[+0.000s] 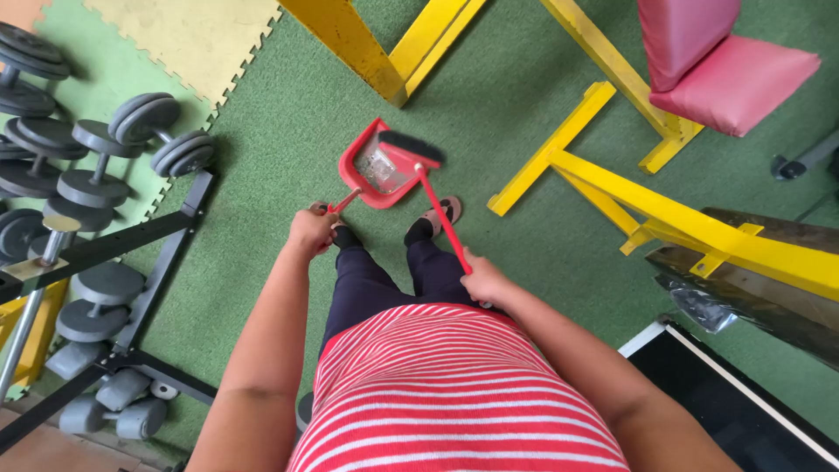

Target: Sweep the green artificial turf floor in a gym using a hand broom and dustpan.

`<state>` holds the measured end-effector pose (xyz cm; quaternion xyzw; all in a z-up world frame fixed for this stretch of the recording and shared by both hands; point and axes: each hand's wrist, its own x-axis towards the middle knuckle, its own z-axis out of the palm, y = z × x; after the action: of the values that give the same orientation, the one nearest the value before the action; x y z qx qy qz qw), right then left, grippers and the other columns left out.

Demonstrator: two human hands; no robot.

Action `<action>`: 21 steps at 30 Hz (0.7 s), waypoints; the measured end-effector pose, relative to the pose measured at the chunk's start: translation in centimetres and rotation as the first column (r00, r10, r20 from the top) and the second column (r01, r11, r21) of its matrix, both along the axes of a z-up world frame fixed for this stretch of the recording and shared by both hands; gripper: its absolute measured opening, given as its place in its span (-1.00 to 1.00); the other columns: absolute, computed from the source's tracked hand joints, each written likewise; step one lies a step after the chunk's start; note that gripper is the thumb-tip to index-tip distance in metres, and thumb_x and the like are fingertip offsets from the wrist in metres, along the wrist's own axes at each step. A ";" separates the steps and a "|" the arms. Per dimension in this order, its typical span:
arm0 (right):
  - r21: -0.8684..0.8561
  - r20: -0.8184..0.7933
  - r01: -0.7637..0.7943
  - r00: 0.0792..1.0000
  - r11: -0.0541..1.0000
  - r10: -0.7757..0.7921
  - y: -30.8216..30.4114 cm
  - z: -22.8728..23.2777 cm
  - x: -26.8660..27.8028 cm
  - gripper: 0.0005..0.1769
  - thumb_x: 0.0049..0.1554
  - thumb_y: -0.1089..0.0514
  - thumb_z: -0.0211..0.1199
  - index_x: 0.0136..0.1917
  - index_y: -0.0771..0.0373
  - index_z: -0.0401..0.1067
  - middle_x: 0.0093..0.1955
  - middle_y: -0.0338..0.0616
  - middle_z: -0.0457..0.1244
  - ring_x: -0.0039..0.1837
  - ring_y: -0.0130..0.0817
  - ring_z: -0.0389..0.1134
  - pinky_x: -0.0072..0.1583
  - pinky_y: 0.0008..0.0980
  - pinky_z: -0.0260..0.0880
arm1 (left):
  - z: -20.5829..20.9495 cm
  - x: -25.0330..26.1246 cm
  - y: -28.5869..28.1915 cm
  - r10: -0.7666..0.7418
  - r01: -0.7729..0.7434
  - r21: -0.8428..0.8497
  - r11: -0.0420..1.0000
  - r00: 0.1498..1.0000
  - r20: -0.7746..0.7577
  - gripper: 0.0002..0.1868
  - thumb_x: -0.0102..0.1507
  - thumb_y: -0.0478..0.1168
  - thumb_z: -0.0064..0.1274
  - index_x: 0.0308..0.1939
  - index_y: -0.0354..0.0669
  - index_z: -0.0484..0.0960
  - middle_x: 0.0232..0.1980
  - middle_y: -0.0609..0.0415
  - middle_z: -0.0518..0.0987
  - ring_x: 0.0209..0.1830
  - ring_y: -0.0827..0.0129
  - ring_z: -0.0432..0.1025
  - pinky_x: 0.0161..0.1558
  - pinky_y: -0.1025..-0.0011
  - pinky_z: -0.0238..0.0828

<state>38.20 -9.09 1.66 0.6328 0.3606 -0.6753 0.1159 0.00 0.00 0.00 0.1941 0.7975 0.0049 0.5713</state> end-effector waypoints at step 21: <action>0.181 0.042 0.506 0.853 0.843 -0.521 15.7 -3.6 9.5 -0.38 0.13 0.40 0.13 0.45 0.14 0.24 -0.35 -0.29 0.12 -0.45 -0.49 0.13 -0.43 -0.41 0.08 | 0.4 0.7 -1.7 0.080 -0.081 -0.061 0.995 0.996 -0.027 -0.76 0.28 -0.14 0.12 -0.02 -0.12 0.64 -0.52 0.09 0.53 -0.67 0.44 0.33 -0.61 0.38 0.30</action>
<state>47.71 6.65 -1.95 0.7431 0.2265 -0.6209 -0.1052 0.73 -1.68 0.37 0.1441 0.8113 0.0009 0.5665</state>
